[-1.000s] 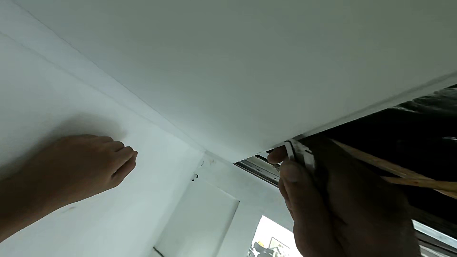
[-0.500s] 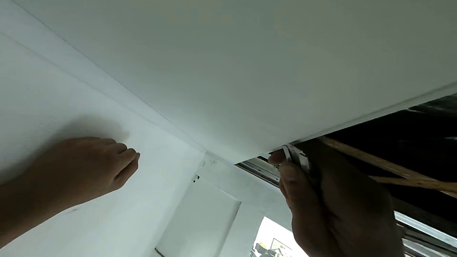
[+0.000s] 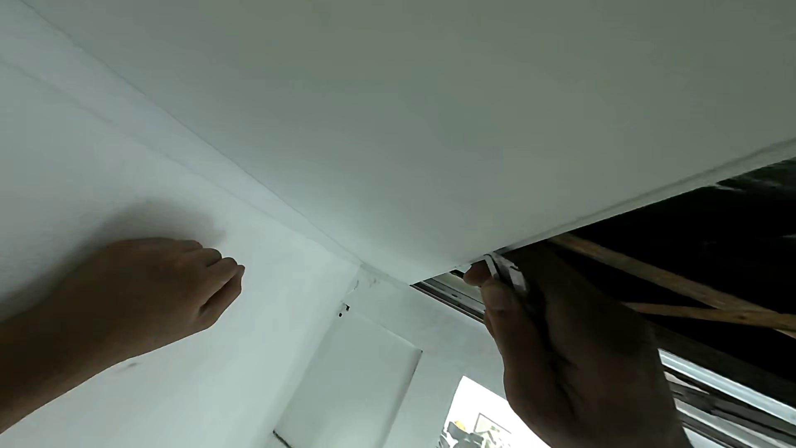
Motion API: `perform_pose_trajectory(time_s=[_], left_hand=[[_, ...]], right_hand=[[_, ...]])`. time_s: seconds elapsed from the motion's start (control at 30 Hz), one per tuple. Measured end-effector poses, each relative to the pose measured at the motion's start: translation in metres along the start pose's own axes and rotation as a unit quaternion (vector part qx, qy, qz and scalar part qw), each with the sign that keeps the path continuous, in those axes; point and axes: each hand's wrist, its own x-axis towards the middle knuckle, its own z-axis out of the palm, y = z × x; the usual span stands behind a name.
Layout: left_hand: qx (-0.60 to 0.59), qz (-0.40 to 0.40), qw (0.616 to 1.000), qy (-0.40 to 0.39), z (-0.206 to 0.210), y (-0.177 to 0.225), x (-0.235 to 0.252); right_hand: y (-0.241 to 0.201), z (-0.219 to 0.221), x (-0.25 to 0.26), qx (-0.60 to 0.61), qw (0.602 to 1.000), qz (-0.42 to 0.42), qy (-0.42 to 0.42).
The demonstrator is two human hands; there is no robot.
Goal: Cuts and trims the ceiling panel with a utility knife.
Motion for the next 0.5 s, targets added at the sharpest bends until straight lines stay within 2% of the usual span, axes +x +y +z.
perform_pose_trajectory(time_s=[0.5], left_hand=[[0.005,0.003,1.0,-0.008,-0.002,0.0,0.001]], right_hand=[[0.011,0.009,-0.004,-0.021,1.0,0.004,-0.003]])
